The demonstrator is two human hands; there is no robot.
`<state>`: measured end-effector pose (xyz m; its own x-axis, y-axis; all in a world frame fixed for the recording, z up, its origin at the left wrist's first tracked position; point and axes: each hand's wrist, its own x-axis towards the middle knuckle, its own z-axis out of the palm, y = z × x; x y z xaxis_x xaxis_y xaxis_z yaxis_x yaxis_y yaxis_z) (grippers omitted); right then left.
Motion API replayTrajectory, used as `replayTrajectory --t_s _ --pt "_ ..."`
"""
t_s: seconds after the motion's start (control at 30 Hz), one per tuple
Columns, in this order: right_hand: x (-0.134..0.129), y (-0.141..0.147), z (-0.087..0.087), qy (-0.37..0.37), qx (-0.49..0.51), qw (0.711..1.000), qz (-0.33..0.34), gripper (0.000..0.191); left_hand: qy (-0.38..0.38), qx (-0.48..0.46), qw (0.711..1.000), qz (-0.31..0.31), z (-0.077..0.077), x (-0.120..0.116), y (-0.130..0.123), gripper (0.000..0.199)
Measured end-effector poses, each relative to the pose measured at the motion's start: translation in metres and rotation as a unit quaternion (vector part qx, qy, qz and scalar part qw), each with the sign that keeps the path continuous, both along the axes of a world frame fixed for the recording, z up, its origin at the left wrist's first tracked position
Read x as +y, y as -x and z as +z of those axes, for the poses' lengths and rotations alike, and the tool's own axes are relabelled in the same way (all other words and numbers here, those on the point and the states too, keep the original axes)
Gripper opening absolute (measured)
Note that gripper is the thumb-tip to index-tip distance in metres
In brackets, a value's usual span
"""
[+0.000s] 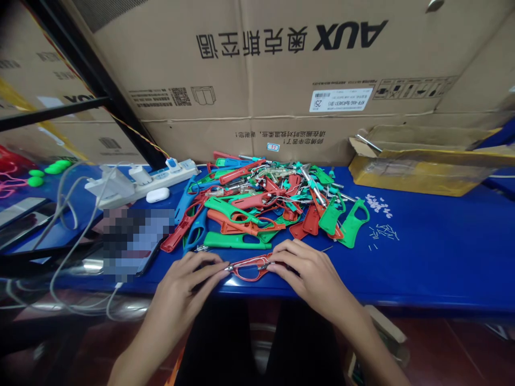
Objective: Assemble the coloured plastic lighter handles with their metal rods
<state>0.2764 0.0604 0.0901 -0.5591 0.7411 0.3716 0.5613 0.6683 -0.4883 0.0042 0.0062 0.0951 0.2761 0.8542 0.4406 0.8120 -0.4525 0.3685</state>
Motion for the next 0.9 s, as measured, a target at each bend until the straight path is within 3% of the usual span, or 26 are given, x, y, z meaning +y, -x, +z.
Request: replayTrajectory --t_s 0.23,0.53,0.8,0.9 --pt "-0.003 0.005 0.001 -0.014 -0.012 1.0 -0.02 0.022 0.01 0.053 0.998 0.027 0.0 0.001 -0.001 0.023" --pt "-0.02 -0.003 -0.003 -0.142 -0.071 0.986 -0.04 0.029 0.003 0.011 1.0 0.022 -0.003 0.001 0.0 0.018" --pt "-0.022 -0.005 -0.008 -0.06 -0.092 0.993 -0.032 0.033 -0.006 -0.008 1.0 0.008 -0.005 0.003 0.003 0.021" --pt "-0.022 -0.004 -0.008 -0.063 -0.089 0.993 -0.039 0.031 -0.01 -0.006 1.0 0.005 -0.006 0.004 0.003 0.022"
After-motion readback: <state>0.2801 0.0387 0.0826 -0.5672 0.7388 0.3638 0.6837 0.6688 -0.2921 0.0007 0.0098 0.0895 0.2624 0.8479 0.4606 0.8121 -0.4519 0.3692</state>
